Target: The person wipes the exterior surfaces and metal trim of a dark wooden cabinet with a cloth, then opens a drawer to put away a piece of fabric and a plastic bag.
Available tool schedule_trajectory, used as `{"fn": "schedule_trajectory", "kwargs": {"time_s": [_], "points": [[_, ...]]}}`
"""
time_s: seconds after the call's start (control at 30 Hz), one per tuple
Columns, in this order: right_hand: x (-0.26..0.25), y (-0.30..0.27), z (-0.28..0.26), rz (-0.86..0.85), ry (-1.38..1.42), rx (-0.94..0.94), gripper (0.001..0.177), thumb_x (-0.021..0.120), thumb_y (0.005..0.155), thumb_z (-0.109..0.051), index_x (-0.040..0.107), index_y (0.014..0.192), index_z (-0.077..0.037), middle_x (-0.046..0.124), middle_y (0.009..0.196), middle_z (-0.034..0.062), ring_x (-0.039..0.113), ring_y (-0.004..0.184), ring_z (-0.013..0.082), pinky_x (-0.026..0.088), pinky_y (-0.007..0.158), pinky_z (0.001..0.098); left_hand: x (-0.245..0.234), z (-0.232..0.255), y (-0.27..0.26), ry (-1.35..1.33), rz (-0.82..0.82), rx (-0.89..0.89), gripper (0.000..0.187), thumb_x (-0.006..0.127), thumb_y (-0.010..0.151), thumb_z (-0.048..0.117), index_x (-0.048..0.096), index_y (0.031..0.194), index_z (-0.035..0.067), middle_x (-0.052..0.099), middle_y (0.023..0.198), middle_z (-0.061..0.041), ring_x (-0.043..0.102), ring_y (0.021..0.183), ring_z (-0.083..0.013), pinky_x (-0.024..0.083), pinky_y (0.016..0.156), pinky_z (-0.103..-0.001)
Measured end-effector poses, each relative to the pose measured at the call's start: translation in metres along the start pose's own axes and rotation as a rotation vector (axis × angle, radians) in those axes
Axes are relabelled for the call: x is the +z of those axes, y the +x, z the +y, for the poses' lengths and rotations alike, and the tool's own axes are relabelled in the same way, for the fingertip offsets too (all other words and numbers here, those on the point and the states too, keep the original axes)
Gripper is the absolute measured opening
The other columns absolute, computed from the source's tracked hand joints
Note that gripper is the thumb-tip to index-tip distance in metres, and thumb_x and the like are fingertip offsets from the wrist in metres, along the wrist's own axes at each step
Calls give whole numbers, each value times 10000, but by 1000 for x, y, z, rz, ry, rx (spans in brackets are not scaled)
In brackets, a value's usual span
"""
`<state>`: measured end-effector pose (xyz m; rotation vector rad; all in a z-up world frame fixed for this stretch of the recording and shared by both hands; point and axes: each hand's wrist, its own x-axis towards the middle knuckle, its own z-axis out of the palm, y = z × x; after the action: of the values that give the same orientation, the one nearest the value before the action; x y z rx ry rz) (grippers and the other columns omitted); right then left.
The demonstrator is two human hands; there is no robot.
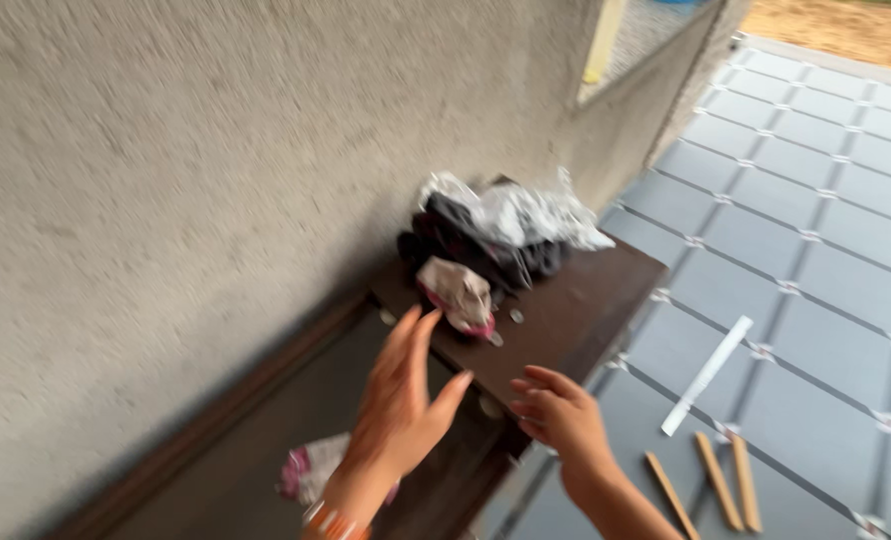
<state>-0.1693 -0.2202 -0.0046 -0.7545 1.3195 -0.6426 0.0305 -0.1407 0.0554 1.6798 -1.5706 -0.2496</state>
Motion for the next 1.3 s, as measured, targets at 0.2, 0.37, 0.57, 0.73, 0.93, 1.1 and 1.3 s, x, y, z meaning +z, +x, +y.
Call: {"fn": "schedule_trajectory", "kwargs": {"time_s": [0.2,0.37,0.57,0.73,0.93,1.1,1.3], "points": [[-43,44,-57,-12,61,-190,370,546,959,-138,665,1295,-41,748,1200,84,699,1060,175,550,939,332,91,42,80,-137,345,-325,412,661,943,275,596,1291,64,554,1419,-190,564,1281,-331,466,1067,-415],[-87,113,-53,3,56,-199,335,550,978,-100,665,1275,4,734,1168,123,669,1009,197,551,899,333,177,47,73,-429,178,-642,363,652,879,224,658,1218,95,645,1298,-64,607,1166,-196,504,967,-347],[-64,188,-80,-287,-15,-177,303,611,936,-75,683,1212,28,748,1085,116,712,983,175,577,861,303,239,21,116,-991,625,-874,296,599,930,142,679,1182,9,727,1183,-49,672,1108,-119,509,987,-264],[-32,214,-95,-405,-25,-160,279,635,934,-89,696,1183,24,755,1047,120,719,925,173,589,834,288,267,4,127,-967,799,-864,268,642,951,128,670,1164,-32,734,1100,-70,660,1021,-150,529,899,-277],[-16,200,-81,-118,-470,-774,209,677,939,-113,714,1117,-12,778,932,142,771,815,190,597,750,330,265,-12,120,-162,671,-788,187,641,965,182,734,1038,37,783,1032,-105,732,935,-241,547,848,-341],[-12,200,-81,-209,-459,-923,239,692,907,-91,665,1133,-17,750,971,156,756,841,231,589,760,331,273,7,128,-70,827,-678,205,571,981,150,714,1059,27,772,1004,-126,751,915,-279,572,827,-368],[-12,194,-83,-230,-494,-893,264,699,899,-95,664,1148,-17,717,920,151,729,785,232,580,729,338,267,15,132,-46,808,-722,205,546,1002,136,702,1068,19,774,995,-129,757,901,-280,573,797,-373]]}}
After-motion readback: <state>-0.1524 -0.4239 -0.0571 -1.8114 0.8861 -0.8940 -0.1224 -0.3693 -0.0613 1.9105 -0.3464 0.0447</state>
